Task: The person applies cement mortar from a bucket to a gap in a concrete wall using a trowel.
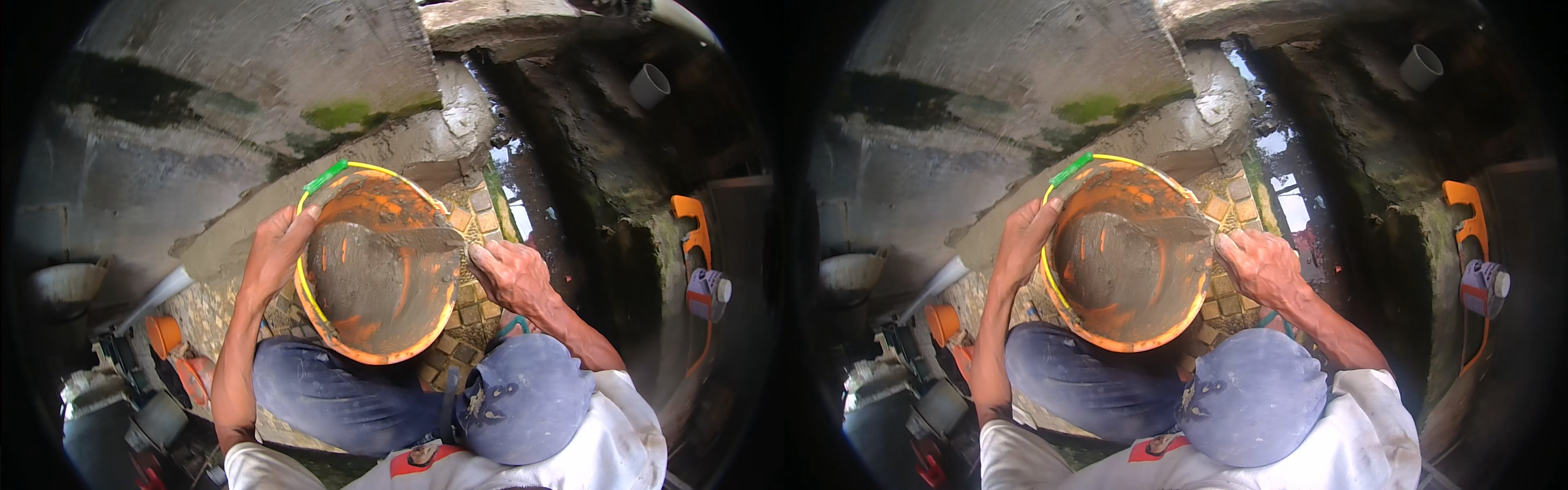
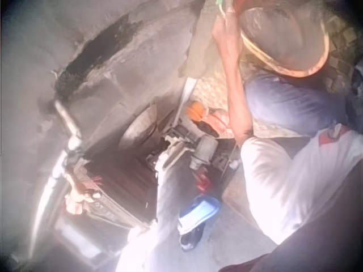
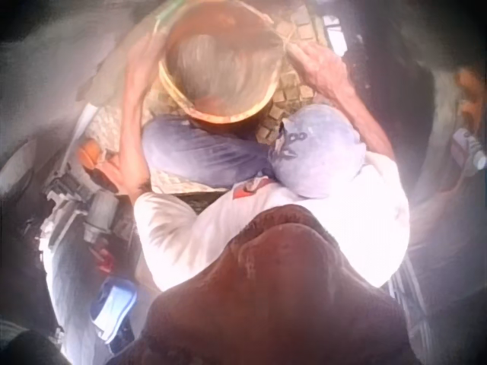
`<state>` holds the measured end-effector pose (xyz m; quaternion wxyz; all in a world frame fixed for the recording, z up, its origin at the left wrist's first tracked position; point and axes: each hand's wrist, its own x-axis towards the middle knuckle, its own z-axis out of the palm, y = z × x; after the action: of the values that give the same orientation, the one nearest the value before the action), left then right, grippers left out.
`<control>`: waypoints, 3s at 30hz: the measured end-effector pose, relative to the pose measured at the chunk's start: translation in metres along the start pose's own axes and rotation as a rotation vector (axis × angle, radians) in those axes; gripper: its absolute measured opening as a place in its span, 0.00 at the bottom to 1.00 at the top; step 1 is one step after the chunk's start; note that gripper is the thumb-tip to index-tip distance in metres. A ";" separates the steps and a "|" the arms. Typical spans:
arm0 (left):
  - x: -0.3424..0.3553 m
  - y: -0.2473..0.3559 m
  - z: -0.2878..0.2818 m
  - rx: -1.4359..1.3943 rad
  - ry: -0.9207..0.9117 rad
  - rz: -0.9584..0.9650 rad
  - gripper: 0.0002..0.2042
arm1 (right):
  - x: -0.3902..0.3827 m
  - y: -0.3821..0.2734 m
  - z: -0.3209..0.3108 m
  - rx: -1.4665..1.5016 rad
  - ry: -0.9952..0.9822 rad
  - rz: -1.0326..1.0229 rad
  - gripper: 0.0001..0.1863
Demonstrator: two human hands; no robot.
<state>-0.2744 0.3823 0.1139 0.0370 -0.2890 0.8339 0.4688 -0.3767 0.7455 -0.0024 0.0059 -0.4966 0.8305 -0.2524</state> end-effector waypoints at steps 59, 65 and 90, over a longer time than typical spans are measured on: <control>-0.091 -0.035 -0.032 0.196 0.078 0.002 0.20 | 0.072 -0.107 0.115 0.033 -0.603 -0.341 0.13; -0.090 -0.046 -0.035 0.155 0.096 0.094 0.20 | 0.077 -0.122 0.103 0.505 -0.675 -0.288 0.16; -0.220 -0.259 -0.036 -1.245 0.968 -0.473 0.35 | 0.200 0.041 0.002 0.068 -0.173 -0.202 0.18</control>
<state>0.0498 0.3498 0.0100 -0.3958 -0.5947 0.2623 0.6488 -0.5117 0.5948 0.0268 0.0689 -0.5972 0.7635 -0.2359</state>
